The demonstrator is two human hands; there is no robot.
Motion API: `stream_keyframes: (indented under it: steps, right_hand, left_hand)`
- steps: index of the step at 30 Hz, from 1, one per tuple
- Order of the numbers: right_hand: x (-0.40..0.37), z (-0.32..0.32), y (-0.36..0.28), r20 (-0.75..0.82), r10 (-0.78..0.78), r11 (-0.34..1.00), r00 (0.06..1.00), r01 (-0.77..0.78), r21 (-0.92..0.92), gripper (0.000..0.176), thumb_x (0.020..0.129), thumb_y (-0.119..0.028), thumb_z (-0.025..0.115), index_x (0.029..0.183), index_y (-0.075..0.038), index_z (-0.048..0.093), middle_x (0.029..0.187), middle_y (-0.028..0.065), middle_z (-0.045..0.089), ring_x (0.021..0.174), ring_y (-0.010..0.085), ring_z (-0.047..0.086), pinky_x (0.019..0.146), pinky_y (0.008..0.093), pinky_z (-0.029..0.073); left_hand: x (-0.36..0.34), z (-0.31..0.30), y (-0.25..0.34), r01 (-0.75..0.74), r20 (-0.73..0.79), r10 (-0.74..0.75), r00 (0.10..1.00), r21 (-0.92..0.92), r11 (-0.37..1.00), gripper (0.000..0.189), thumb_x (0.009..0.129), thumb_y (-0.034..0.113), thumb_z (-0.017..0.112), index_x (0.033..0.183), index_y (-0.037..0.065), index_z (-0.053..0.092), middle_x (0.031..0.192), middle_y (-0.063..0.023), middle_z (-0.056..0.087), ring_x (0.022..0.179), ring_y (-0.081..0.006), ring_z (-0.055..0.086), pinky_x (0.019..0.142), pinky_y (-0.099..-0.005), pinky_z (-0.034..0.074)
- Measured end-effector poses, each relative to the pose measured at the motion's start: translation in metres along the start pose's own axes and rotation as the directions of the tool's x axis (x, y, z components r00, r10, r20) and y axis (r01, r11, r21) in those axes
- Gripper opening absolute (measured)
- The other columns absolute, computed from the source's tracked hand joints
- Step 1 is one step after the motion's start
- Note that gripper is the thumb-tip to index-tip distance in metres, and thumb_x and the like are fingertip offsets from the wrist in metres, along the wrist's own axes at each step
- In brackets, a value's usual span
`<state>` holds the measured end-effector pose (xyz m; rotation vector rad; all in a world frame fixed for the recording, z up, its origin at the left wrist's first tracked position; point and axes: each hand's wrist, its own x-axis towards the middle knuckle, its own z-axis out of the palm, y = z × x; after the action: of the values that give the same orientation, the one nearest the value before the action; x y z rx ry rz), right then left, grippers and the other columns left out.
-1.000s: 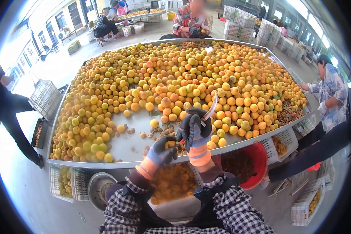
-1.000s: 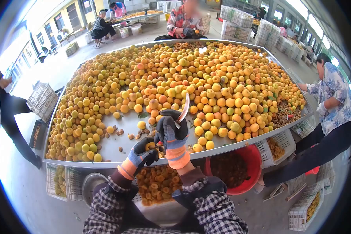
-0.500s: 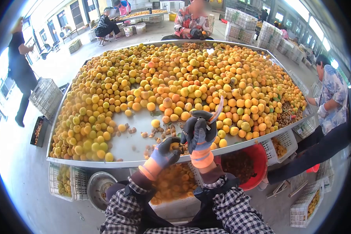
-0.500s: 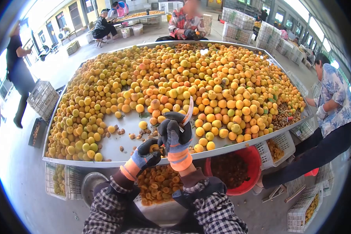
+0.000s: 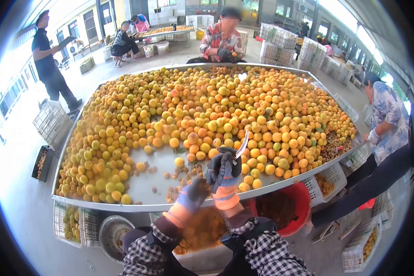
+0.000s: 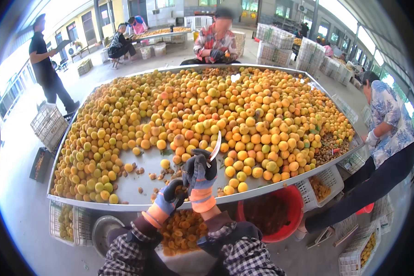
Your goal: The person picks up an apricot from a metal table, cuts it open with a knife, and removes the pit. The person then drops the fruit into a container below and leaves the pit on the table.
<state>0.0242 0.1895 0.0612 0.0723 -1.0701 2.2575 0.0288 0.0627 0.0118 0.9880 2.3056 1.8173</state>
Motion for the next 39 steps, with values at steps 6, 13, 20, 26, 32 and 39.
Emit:
stream_keyframes:
  steps: [6, 13, 20, 26, 32, 39]
  right_hand:
    - [0.003, -0.006, 0.013, -0.220, 0.255, 0.965, 0.942, -0.233, 0.118, 0.032, 0.098, -0.039, 0.049, 0.112, -0.011, 0.051, 0.061, -0.0002, 0.046, 0.040, 0.0118, 0.038, 0.035, 0.0267, 0.031]
    - [0.019, -0.016, 0.004, -0.244, 0.146, 0.988, 0.959, -0.128, 0.088, 0.028, 0.097, -0.038, 0.050, 0.096, -0.011, 0.053, 0.059, 0.0001, 0.048, 0.040, 0.0121, 0.039, 0.036, 0.0275, 0.034]
    - [0.017, -0.033, 0.015, -0.135, 0.265, 0.949, 0.955, -0.283, -0.141, 0.019, 0.096, -0.022, 0.055, 0.105, -0.005, 0.057, 0.061, 0.0028, 0.053, 0.037, 0.0101, 0.040, 0.032, 0.0258, 0.033]
    - [0.028, -0.057, 0.019, -0.082, 0.435, 0.794, 0.897, -0.425, -0.435, 0.010, 0.090, -0.016, 0.061, 0.097, -0.009, 0.060, 0.060, 0.0005, 0.056, 0.037, 0.0092, 0.043, 0.031, 0.0249, 0.031]
    - [0.031, -0.070, 0.042, -0.057, 0.387, 0.656, 0.920, -0.318, -0.684, 0.011, 0.086, -0.011, 0.066, 0.096, -0.008, 0.063, 0.062, 0.0006, 0.059, 0.042, 0.0085, 0.048, 0.038, 0.0242, 0.036]
    - [0.086, -0.070, 0.078, 0.179, 0.218, 0.256, 0.959, 0.121, -0.959, 0.022, 0.082, -0.020, 0.065, 0.101, -0.009, 0.064, 0.087, 0.0131, 0.068, 0.079, 0.0306, 0.065, 0.072, 0.0389, 0.051]
  left_hand:
    - [0.006, -0.007, -0.010, 0.012, 0.068, -0.032, 0.997, 0.270, 0.963, 0.034, 0.082, 0.001, 0.064, 0.115, 0.002, 0.057, 0.098, -0.0168, 0.067, 0.092, -0.0260, 0.065, 0.077, -0.0336, 0.050]
    - [0.018, -0.035, -0.039, 0.497, -0.006, -0.588, 0.809, -0.526, 0.690, 0.043, 0.093, 0.048, 0.054, 0.103, 0.009, 0.068, 0.076, -0.0051, 0.062, 0.062, -0.0173, 0.059, 0.052, -0.0293, 0.046]
    - [0.011, -0.043, -0.063, 0.318, -0.051, -0.356, 0.933, -0.348, 0.882, 0.039, 0.096, 0.042, 0.050, 0.110, 0.009, 0.064, 0.077, -0.0038, 0.060, 0.061, -0.0102, 0.057, 0.051, -0.0226, 0.045]
    - [0.000, -0.051, 0.022, 0.515, 0.397, -0.400, 0.826, -0.244, 0.821, 0.025, 0.095, 0.019, 0.052, 0.114, 0.006, 0.063, 0.089, -0.0027, 0.066, 0.076, -0.0104, 0.063, 0.060, -0.0223, 0.051]
    - [-0.014, -0.034, 0.009, 0.209, 0.456, -0.160, 0.876, -0.059, 0.976, 0.024, 0.092, 0.015, 0.059, 0.113, 0.004, 0.064, 0.103, -0.0095, 0.068, 0.095, -0.0185, 0.062, 0.087, -0.0333, 0.048]
    - [-0.003, -0.043, 0.012, 0.229, 0.215, -0.207, 0.954, -0.084, 0.970, 0.024, 0.087, 0.009, 0.063, 0.110, 0.003, 0.065, 0.102, -0.0120, 0.069, 0.093, -0.0215, 0.065, 0.083, -0.0328, 0.050]
